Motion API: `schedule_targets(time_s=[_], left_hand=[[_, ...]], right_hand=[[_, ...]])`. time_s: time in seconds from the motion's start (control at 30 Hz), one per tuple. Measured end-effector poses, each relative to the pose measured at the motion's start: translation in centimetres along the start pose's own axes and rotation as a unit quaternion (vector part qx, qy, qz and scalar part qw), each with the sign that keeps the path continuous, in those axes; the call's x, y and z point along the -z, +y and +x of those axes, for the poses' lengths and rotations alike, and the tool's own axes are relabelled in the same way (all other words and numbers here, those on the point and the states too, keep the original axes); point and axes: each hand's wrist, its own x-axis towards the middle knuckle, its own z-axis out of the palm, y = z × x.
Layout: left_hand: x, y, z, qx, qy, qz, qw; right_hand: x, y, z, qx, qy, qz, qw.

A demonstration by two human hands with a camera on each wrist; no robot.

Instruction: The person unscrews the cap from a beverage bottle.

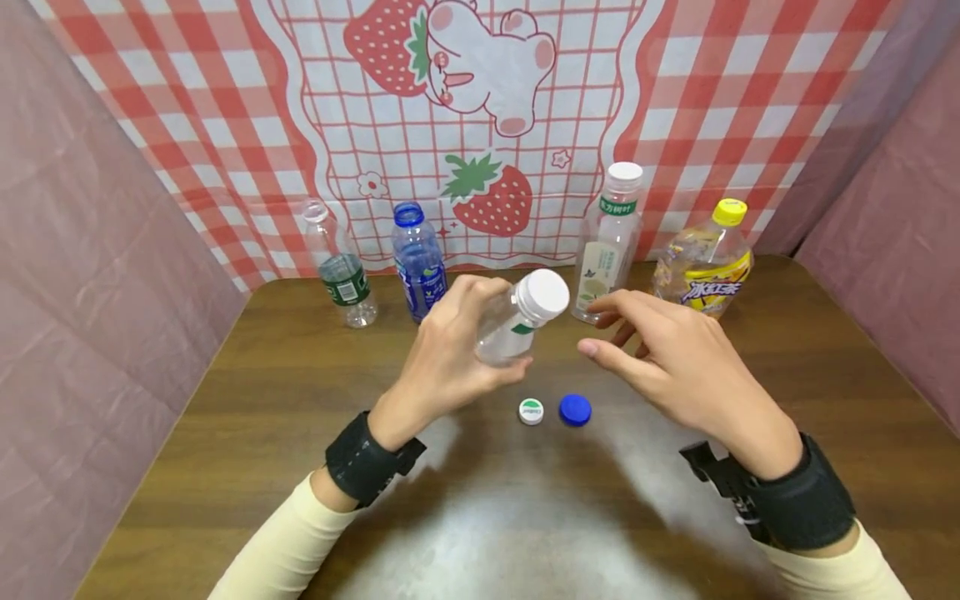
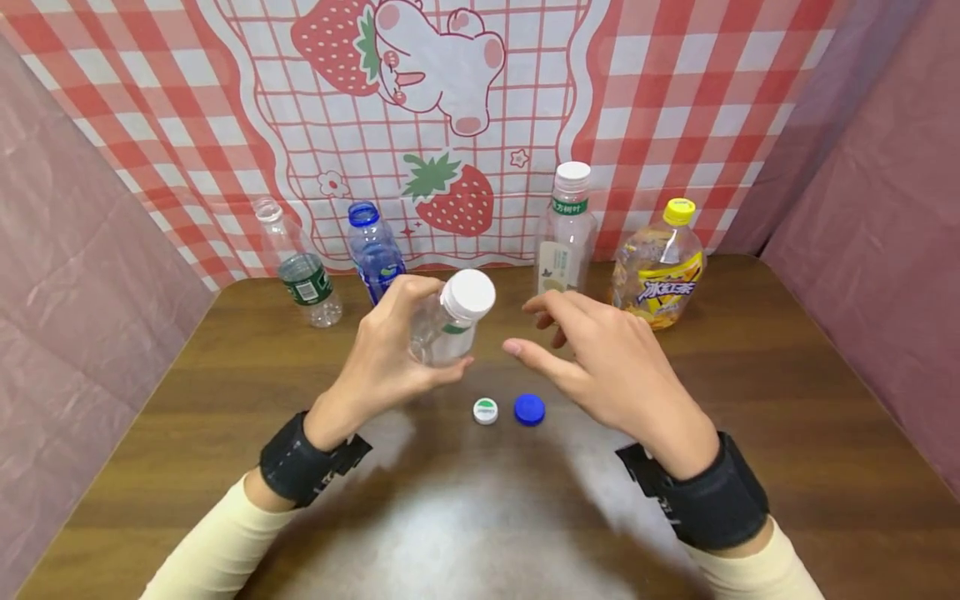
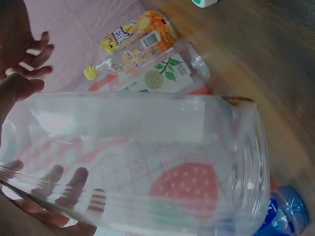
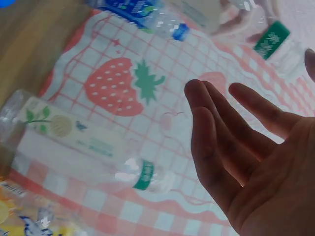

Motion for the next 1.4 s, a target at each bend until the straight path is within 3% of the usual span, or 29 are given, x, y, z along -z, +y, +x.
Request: schedule_targets(time_s=[0.23,0.4,0.6,0.7,0.97,1.13,1.4], left_hand=[[-0.4,0.3,-0.1,-0.014,-0.005,0.039,0.9991],[-0.9,0.3,-0.3,-0.032,-0.006,0.072,0.9969],[-1.0,0.4,-0.4,-0.066,0.002,0.149,0.9866],[-1.1,0.5,-0.5,-0.067,0.004,0.160,0.9849],[-1.1,0.8,-0.5,-0.046,-0.011,0.113,0.9925],[-1.0,0.8,-0.5,-0.038,-0.026,0.096,0.9943],[-0.7,0.4,-0.5,-0.011,-0.108,-0.006,0.9941]], right_hand=[[-0.1,-1.4,0.8,0.017,0.052,-0.005,0.998],[-0.8,-1.7,0.9,-0.013,0.079,-0.032,0.996],[-1.5,-1.9,1.0,-0.061,0.101,-0.050,0.992],[-1.8,-1.9,1.0,-0.072,0.105,-0.048,0.991],[-2.2,-1.9,0.9,-0.022,0.144,-0.059,0.988],[-2.4,-1.8,1.0,0.019,0.149,-0.033,0.988],[-2.5,-1.3,1.1,0.065,0.128,-0.023,0.989]])
